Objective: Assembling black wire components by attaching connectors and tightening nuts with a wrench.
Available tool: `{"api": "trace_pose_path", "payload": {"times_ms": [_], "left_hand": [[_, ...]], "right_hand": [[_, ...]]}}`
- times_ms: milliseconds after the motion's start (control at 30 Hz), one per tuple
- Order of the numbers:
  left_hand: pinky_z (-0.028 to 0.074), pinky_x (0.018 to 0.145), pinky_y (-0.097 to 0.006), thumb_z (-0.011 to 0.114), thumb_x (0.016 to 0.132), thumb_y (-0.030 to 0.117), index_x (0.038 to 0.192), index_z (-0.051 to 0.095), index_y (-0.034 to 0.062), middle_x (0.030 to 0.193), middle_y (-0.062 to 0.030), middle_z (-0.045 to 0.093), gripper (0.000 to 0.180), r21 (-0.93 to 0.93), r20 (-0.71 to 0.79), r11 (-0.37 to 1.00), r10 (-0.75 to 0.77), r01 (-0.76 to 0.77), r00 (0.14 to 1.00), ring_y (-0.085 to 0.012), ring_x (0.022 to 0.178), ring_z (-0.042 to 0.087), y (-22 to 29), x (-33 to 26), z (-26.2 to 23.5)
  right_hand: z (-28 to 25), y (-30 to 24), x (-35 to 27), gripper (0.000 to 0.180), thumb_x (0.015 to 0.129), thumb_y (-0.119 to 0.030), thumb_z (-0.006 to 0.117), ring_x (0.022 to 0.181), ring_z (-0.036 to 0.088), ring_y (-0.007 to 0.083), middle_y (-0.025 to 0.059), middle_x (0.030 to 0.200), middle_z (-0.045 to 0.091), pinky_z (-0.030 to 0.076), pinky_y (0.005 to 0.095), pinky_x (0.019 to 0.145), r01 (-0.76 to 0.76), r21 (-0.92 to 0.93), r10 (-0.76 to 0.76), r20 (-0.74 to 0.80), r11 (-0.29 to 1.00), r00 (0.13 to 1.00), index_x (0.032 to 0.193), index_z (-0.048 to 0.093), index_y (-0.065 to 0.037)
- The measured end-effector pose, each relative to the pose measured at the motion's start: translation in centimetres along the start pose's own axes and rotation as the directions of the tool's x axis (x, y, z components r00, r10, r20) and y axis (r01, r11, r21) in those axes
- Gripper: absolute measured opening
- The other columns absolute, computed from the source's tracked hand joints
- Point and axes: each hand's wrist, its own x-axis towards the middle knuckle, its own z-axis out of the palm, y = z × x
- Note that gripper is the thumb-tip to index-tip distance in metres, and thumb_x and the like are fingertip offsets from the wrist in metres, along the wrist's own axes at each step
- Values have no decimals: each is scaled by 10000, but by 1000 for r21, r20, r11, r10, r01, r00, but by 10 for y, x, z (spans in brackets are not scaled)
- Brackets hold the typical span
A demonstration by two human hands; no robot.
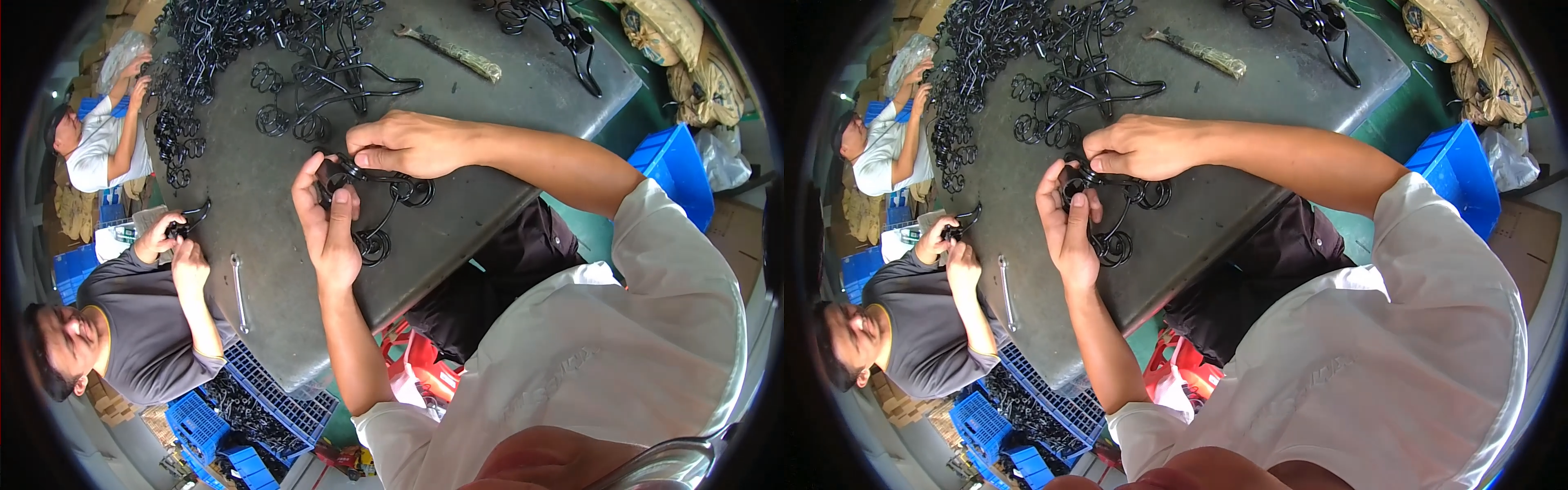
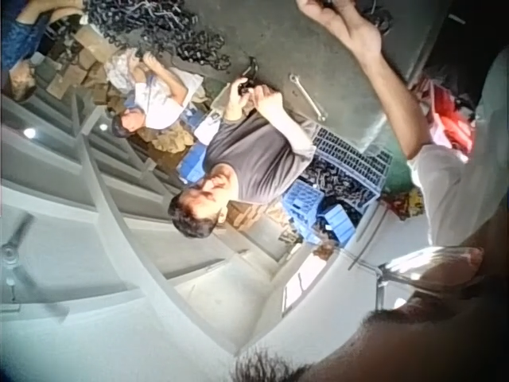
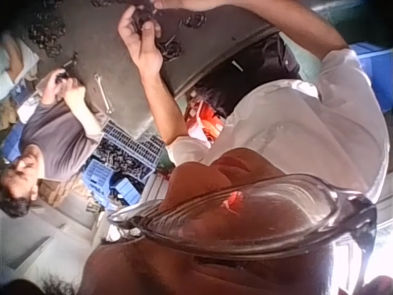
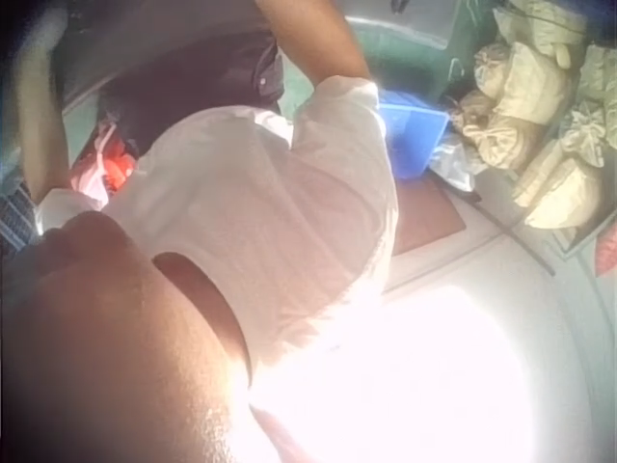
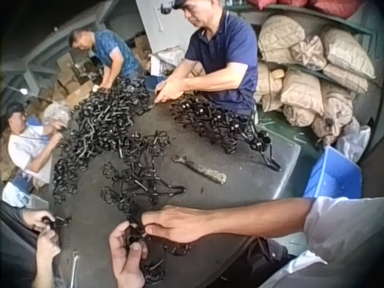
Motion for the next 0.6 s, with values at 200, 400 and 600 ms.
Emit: {"api": "trace_pose_path", "payload": {"times_ms": [200, 400, 600], "left_hand": [[435, 1033, -361, 518, 1024, 17, 1499, 341, 24, 1428, -135, 479, 507, 184, -58, 970, 170, -156, 984, -189, 1121, 530, 10, -3, 2], [457, 987, -364, 514, 987, -34, 1530, 230, 31, 1429, -186, 449, 617, 316, 6, 840, 463, -441, 886, -222, 1108, 533, 33, 16, -4], [493, 939, -371, 520, 949, -75, 1530, 219, 50, 1424, -203, 435, 666, 216, -59, 856, 491, -469, 869, -252, 1183, 505, 30, 30, -7]], "right_hand": [[3, -11, 8, 331, 1103, -315, 469, 658, 522, 227, 76, 688, 538, 433, 404, 652, 97, 204, -84, -73, 974, 994, 941, 532, -35], [-11, -43, 28, 446, 1111, -382, 451, 622, 446, 156, 39, 653, 485, 404, 362, 604, 151, 99, -138, -135, 983, 981, 833, 486, -34], [-15, -35, 45, 458, 1104, -412, 447, 640, 433, 106, -10, 668, 473, 379, 324, 585, 67, 283, -45, -84, 957, 995, 821, 484, -54]]}}
